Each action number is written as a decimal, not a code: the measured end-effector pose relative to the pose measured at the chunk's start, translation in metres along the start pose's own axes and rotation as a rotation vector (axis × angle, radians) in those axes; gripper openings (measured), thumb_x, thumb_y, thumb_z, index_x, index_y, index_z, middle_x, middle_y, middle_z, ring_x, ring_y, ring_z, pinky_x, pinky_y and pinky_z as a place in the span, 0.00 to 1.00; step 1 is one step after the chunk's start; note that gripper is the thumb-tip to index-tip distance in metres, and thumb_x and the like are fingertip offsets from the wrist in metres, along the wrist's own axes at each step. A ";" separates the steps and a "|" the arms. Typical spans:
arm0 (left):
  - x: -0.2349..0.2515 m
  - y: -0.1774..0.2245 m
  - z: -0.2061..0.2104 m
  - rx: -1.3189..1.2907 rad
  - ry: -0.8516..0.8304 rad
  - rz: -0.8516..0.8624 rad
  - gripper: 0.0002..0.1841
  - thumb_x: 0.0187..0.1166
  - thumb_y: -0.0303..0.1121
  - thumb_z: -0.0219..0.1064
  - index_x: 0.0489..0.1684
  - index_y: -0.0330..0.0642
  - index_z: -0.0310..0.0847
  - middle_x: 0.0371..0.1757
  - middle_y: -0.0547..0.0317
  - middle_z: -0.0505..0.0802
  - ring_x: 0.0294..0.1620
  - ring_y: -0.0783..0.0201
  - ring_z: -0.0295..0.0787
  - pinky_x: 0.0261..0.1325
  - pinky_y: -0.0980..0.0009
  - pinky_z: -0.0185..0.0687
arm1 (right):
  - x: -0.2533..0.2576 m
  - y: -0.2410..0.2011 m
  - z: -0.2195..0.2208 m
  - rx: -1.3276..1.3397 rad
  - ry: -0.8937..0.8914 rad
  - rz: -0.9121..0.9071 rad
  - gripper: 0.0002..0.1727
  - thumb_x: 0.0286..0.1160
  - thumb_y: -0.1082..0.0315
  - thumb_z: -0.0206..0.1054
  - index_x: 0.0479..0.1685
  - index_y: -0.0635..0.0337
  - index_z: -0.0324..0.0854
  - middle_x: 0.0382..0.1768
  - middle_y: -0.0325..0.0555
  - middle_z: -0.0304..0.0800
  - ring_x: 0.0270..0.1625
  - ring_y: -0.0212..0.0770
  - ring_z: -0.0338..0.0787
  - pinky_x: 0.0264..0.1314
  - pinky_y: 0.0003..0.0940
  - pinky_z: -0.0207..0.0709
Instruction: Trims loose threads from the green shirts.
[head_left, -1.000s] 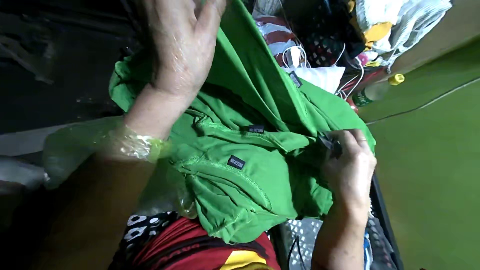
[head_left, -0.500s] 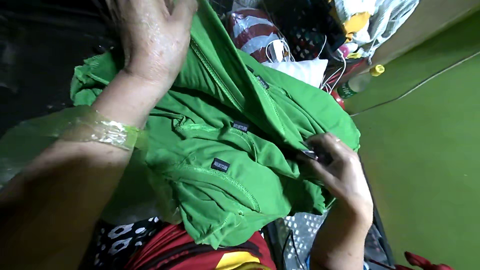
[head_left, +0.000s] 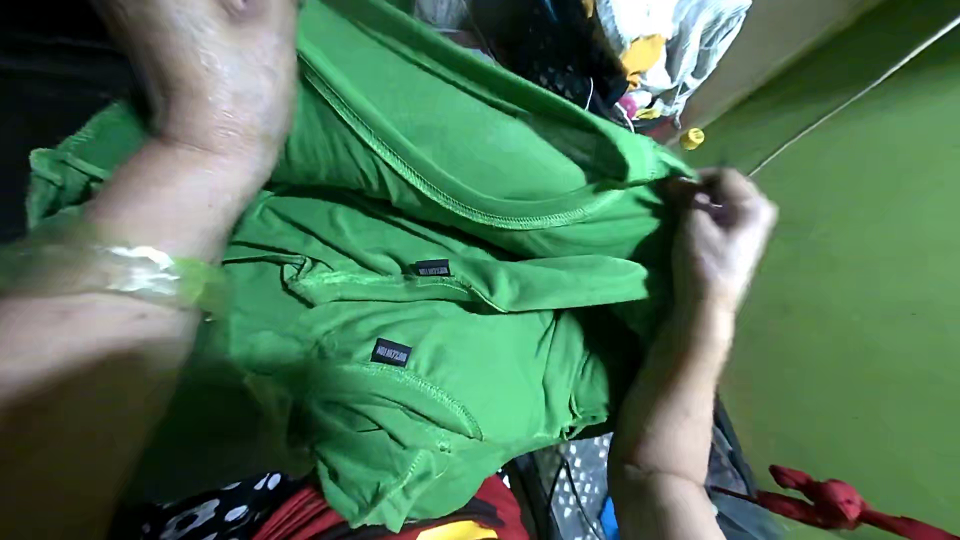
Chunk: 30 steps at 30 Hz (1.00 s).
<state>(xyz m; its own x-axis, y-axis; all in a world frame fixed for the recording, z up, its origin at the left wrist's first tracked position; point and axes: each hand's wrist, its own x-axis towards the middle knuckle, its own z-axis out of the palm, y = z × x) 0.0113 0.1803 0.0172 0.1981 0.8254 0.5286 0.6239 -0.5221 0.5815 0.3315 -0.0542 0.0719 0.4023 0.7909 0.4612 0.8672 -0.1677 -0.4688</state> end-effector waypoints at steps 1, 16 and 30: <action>-0.005 0.021 0.000 -0.010 -0.160 -0.110 0.21 0.88 0.42 0.58 0.64 0.31 0.81 0.56 0.32 0.88 0.57 0.42 0.86 0.68 0.41 0.74 | 0.003 0.011 0.017 -0.078 -0.110 0.061 0.14 0.82 0.71 0.57 0.50 0.72 0.87 0.45 0.57 0.92 0.48 0.44 0.91 0.56 0.44 0.82; -0.074 0.010 -0.060 -0.391 -0.196 0.046 0.11 0.83 0.34 0.65 0.48 0.35 0.86 0.52 0.55 0.87 0.51 0.79 0.82 0.56 0.85 0.76 | -0.022 -0.008 0.021 -0.181 -0.361 -0.169 0.12 0.79 0.77 0.62 0.53 0.76 0.85 0.53 0.71 0.86 0.52 0.70 0.87 0.54 0.71 0.76; -0.151 0.009 -0.048 -0.179 -0.316 0.210 0.14 0.74 0.31 0.64 0.50 0.34 0.89 0.59 0.40 0.90 0.66 0.41 0.84 0.71 0.45 0.74 | -0.060 -0.048 0.033 0.060 -0.656 -0.458 0.17 0.64 0.68 0.77 0.51 0.63 0.84 0.45 0.52 0.88 0.38 0.45 0.89 0.39 0.47 0.86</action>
<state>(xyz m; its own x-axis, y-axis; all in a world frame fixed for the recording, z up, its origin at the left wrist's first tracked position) -0.0487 0.0406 -0.0278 0.5465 0.7077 0.4478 0.4097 -0.6922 0.5941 0.2556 -0.0746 0.0420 -0.2600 0.9615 0.0896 0.8799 0.2741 -0.3882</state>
